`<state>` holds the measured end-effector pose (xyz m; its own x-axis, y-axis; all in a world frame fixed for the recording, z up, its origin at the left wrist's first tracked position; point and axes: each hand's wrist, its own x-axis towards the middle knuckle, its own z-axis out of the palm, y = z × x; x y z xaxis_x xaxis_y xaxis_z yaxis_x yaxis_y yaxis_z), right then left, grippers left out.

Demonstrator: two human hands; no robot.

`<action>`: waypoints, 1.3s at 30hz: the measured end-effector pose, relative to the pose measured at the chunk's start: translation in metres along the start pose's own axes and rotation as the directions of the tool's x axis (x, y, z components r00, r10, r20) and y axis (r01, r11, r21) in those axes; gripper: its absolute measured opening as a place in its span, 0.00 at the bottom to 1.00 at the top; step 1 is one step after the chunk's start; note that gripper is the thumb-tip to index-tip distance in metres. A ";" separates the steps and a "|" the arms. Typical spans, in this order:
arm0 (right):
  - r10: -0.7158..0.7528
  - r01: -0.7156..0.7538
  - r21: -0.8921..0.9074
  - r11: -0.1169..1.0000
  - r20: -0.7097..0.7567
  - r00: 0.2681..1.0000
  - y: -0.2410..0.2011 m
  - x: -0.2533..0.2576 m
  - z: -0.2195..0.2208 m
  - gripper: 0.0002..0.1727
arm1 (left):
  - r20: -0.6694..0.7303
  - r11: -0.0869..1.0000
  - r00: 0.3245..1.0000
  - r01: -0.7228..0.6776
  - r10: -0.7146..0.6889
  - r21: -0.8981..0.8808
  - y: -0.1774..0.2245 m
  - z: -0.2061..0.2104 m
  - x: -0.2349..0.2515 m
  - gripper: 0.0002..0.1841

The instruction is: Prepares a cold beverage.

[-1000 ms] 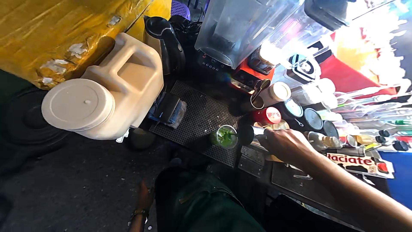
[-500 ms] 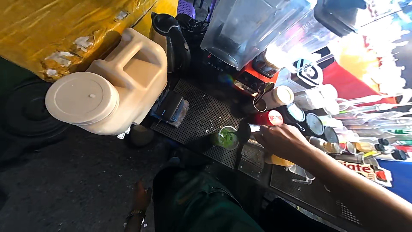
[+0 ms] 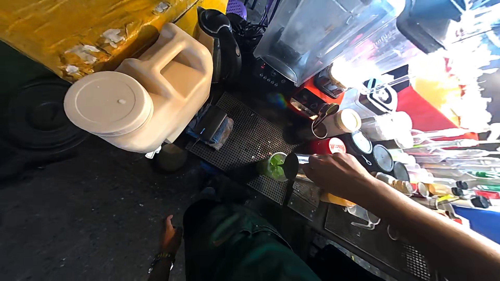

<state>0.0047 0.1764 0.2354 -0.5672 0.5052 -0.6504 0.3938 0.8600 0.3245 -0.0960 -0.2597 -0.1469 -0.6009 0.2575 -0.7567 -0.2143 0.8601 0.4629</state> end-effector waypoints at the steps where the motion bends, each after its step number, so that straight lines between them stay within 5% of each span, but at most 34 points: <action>1: 0.002 -0.002 -0.008 1.000 0.026 1.000 -0.004 -0.002 -0.003 0.21 | -0.003 1.000 1.000 0.006 -0.006 0.004 -0.001 0.001 -0.001 0.37; 10: 0.032 -0.004 -0.108 0.994 0.253 0.967 -0.018 0.007 -0.025 0.20 | -0.033 0.999 0.999 0.002 -0.004 -0.041 -0.004 0.007 -0.006 0.34; 17: 0.024 0.029 -0.174 0.984 0.294 0.955 -0.028 0.014 -0.027 0.12 | -0.085 0.950 0.947 -0.312 0.309 -0.013 0.052 -0.004 -0.009 0.33; 23: 0.051 0.021 -0.212 0.977 0.329 0.943 -0.045 0.014 -0.040 0.08 | -0.200 0.649 0.623 -0.753 0.756 0.108 0.149 -0.002 -0.014 0.25; 30: 0.054 -0.022 -0.109 0.994 0.305 0.951 -0.050 0.006 -0.033 0.09 | 0.059 0.408 0.412 -0.910 0.909 0.073 0.262 0.040 -0.028 0.36; 35: 0.137 -0.164 0.149 0.975 0.175 0.975 -0.013 -0.031 -0.002 0.22 | 0.189 0.343 0.325 -0.937 0.927 -0.073 0.310 0.065 -0.037 0.54; 39: 0.309 -0.215 0.449 0.867 -0.146 0.940 0.010 -0.067 0.076 0.27 | 0.198 0.353 0.323 -0.925 0.925 -0.138 0.335 0.071 -0.040 0.61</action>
<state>0.1020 0.1459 0.2297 -0.5169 0.7508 -0.4112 0.7883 0.6048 0.1135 -0.0889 0.0492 0.0061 -0.2405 0.9662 0.0925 0.3738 0.0043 0.9275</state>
